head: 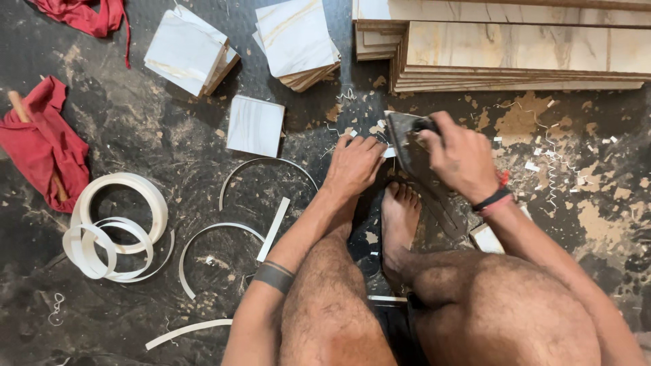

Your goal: The person sits on the workshop floor and trims white plastic edge banding strips flush on small wood panels using a hand plane, working one panel at a time and setting finished panels aside with the others.

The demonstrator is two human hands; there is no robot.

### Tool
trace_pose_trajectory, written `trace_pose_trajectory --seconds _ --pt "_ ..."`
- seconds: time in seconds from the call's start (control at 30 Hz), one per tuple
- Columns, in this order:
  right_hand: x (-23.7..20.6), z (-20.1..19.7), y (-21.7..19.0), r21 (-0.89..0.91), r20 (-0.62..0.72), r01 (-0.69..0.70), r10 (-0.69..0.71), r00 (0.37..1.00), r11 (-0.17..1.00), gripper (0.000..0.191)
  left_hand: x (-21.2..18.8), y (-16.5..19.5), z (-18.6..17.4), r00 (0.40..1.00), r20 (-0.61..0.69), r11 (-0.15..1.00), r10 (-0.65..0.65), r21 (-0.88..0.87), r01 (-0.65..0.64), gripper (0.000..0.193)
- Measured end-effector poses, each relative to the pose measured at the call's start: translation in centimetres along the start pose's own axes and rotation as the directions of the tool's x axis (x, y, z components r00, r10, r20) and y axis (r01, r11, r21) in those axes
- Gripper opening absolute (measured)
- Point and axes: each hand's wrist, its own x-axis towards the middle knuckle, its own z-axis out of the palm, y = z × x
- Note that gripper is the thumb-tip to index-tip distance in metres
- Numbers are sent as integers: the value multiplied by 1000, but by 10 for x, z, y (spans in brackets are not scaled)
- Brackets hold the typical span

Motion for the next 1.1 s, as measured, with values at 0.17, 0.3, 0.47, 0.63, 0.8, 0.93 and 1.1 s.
trace_pose_trajectory --seconds 0.17,0.3,0.47,0.63,0.8,0.93,1.1 --pt "1 8 -34 -106 -41 102 -107 993 989 24 -15 -12 -9 997 -73 1000 -6 -8 6 26" --pt "3 12 -43 -44 -28 114 -116 993 992 26 -28 -18 -17 994 -106 996 32 91 -22 26" --pt "6 20 -46 5 43 60 -60 997 998 28 -35 -23 -19 990 -119 996 -78 -44 73 27" --pt "10 24 -52 100 165 -54 37 986 993 34 -37 -38 -20 947 41 846 -318 -438 303 26" --pt "13 24 -59 78 145 -38 26 989 996 32 -32 -39 -15 861 179 718 -476 -486 498 29" --pt "12 24 -60 59 143 -21 12 990 998 34 -34 -38 -11 857 175 700 -484 -510 500 29" --pt "12 29 -53 63 133 -13 4 991 998 34 -35 -39 6 894 53 756 -445 -512 407 27"
